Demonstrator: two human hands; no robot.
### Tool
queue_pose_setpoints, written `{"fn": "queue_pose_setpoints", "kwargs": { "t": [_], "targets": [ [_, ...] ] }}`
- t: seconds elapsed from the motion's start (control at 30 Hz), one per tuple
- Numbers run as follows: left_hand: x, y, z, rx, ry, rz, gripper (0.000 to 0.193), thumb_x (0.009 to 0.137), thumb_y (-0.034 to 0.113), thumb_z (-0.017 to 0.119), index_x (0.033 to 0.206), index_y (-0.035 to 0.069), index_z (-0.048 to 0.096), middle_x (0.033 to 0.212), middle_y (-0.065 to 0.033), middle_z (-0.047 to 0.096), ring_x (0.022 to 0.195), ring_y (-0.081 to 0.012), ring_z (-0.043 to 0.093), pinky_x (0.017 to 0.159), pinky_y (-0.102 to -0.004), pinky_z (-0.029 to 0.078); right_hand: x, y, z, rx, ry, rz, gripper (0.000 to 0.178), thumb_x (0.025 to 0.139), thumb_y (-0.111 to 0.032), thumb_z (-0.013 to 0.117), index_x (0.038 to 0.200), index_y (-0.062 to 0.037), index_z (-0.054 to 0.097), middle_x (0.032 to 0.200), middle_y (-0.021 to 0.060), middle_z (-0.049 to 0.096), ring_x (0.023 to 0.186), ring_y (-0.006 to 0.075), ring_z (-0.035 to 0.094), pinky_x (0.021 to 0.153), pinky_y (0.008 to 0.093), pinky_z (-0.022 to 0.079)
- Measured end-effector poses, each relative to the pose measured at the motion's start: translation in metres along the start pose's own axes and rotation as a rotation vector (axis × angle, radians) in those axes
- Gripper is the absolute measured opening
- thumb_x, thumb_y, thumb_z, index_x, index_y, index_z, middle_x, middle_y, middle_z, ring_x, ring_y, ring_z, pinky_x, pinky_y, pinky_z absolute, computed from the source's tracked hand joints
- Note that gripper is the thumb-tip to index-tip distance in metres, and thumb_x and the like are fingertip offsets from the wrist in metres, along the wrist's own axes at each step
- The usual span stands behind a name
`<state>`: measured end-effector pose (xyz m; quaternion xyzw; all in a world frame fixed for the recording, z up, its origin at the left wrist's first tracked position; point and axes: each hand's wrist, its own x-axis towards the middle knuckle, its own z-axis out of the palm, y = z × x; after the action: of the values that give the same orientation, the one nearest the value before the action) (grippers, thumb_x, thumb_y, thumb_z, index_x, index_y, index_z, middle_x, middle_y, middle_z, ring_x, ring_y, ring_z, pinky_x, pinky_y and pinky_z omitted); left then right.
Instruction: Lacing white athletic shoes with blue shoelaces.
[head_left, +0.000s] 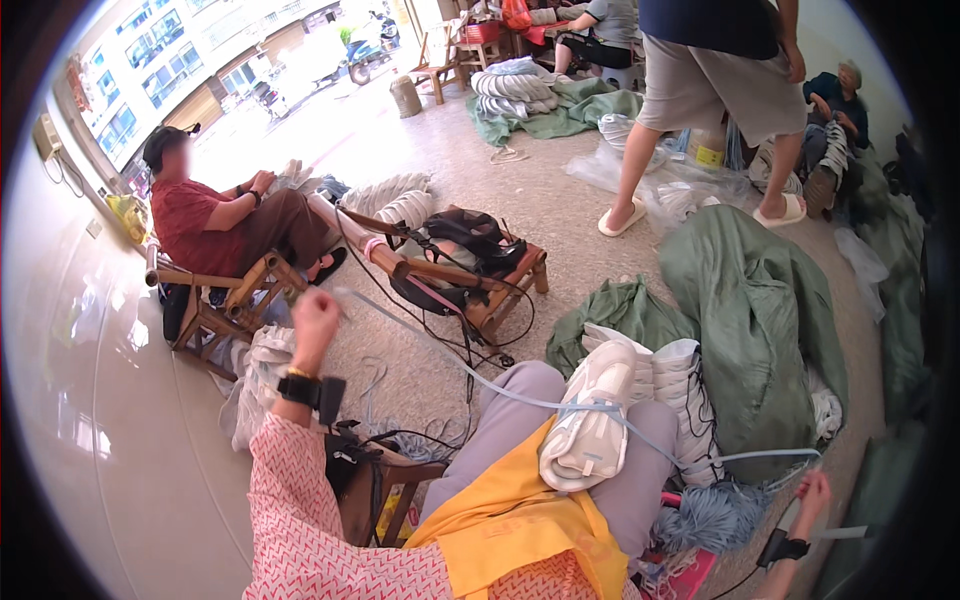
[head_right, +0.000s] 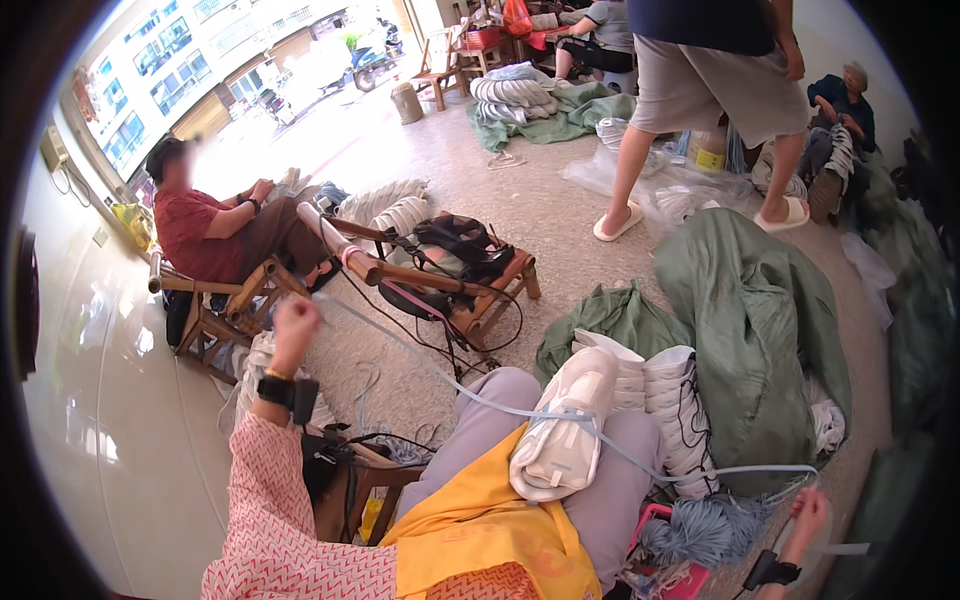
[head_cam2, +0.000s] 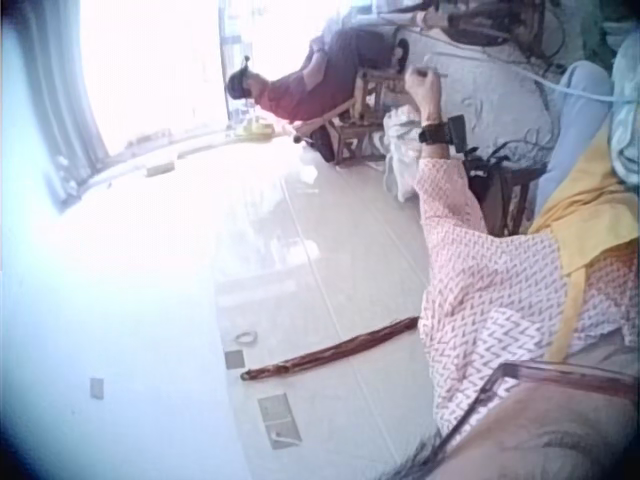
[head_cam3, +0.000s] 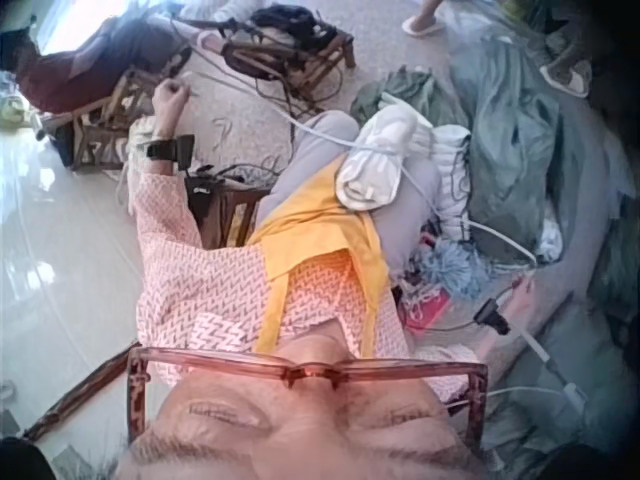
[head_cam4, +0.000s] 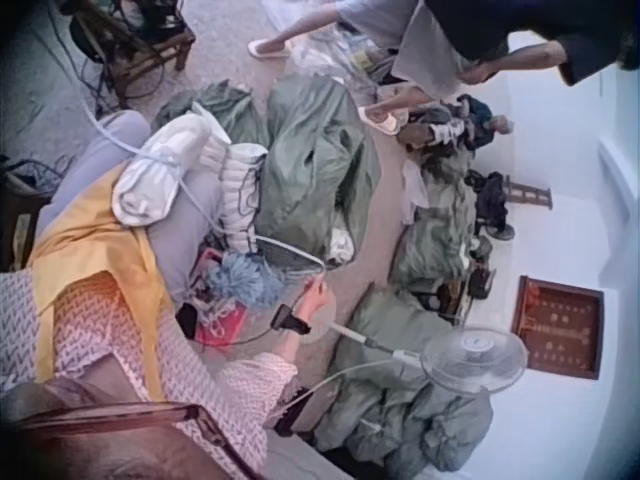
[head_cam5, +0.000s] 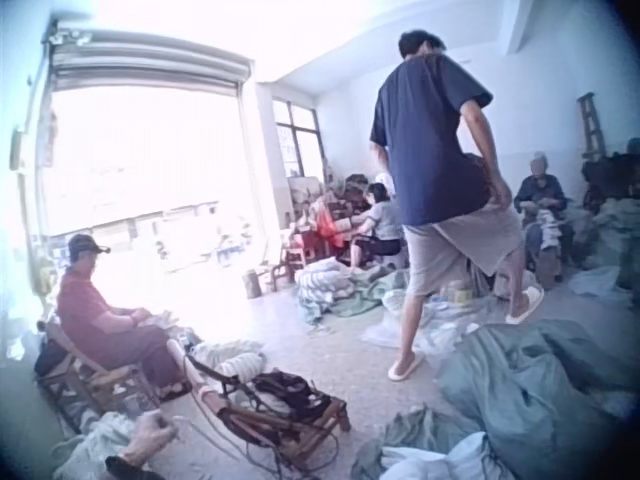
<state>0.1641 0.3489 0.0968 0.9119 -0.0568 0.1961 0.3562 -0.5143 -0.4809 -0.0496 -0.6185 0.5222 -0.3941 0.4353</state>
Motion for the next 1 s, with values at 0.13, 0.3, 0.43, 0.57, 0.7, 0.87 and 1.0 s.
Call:
{"fn": "queue_pose_setpoints", "kwargs": {
  "t": [0.13, 0.3, 0.43, 0.57, 0.7, 0.87, 1.0],
  "targets": [
    [-0.09, 0.068, 0.029, -0.115, -1.095, -0.291, 0.012, 0.091, 0.012, 0.076, 0.088, 0.0, 0.073, 0.079, -0.0028, 0.072, 0.069, -0.0113, 0.067, 0.064, -0.0253, 0.056, -0.116, -0.055, 0.101, -0.077, -0.565, 0.389, 0.015, 0.099, -0.013, 0.066, 0.093, -0.0011, 0.072, 0.073, 0.0035, 0.066, 0.059, 0.0102, 0.063, 0.051, 0.0275, 0.053],
    [-0.146, 0.129, 0.066, -0.4, -1.523, -0.544, 0.012, 0.098, 0.014, 0.075, 0.094, 0.004, 0.069, 0.089, -0.0013, 0.073, 0.079, -0.0105, 0.071, 0.072, -0.0234, 0.058, -0.232, -0.174, 0.18, 0.165, -0.981, 0.508, 0.019, 0.1, -0.01, 0.07, 0.108, 0.006, 0.074, 0.09, 0.0101, 0.075, 0.074, 0.0159, 0.072, 0.072, 0.0294, 0.062],
    [-0.125, 0.175, 0.055, -0.652, -1.381, -0.455, 0.012, 0.097, 0.01, 0.076, 0.094, 0.006, 0.065, 0.088, -0.0003, 0.072, 0.078, -0.0088, 0.069, 0.074, -0.0227, 0.056, -0.26, -0.205, 0.214, 0.238, -1.163, 0.356, 0.025, 0.101, -0.007, 0.067, 0.121, 0.0085, 0.071, 0.096, 0.0107, 0.076, 0.079, 0.016, 0.074, 0.076, 0.0291, 0.062],
    [-0.106, 0.216, 0.044, -0.879, -1.04, -0.292, 0.01, 0.098, 0.008, 0.074, 0.095, 0.006, 0.065, 0.09, -0.0019, 0.072, 0.078, -0.0101, 0.069, 0.073, -0.0245, 0.056, -0.274, -0.204, 0.241, 0.129, -1.193, 0.172, 0.027, 0.102, -0.004, 0.064, 0.125, 0.0075, 0.071, 0.096, 0.0107, 0.076, 0.079, 0.0146, 0.074, 0.074, 0.0276, 0.062],
    [-0.134, 0.211, 0.077, -0.877, -1.092, -0.281, 0.011, 0.099, 0.005, 0.072, 0.098, 0.003, 0.061, 0.094, -0.0063, 0.074, 0.084, -0.0137, 0.073, 0.074, -0.0273, 0.059, -0.288, -0.207, 0.258, -0.02, -1.09, 0.025, 0.027, 0.102, -0.004, 0.063, 0.124, 0.0086, 0.07, 0.09, 0.0089, 0.075, 0.073, 0.0126, 0.073, 0.066, 0.0264, 0.06],
    [-0.171, 0.212, 0.103, -0.819, -1.283, -0.371, 0.016, 0.099, 0.002, 0.071, 0.099, 0.005, 0.056, 0.096, -0.0068, 0.074, 0.087, -0.0142, 0.073, 0.08, -0.0282, 0.061, -0.285, -0.211, 0.274, -0.099, -1.056, -0.176, 0.017, 0.101, -0.004, 0.062, 0.109, 0.008, 0.07, 0.081, 0.0101, 0.074, 0.065, 0.0137, 0.072, 0.057, 0.0276, 0.057],
    [-0.181, 0.21, 0.12, -0.798, -1.335, -0.283, 0.016, 0.1, 0.001, 0.069, 0.096, 0.005, 0.054, 0.097, -0.0084, 0.073, 0.089, -0.0155, 0.075, 0.079, -0.0272, 0.062, -0.279, -0.223, 0.287, -0.137, -1.054, -0.231, 0.014, 0.101, -0.005, 0.061, 0.091, 0.0052, 0.061, 0.072, 0.0094, 0.071, 0.064, 0.014, 0.072, 0.056, 0.0282, 0.056]
  ]
}}
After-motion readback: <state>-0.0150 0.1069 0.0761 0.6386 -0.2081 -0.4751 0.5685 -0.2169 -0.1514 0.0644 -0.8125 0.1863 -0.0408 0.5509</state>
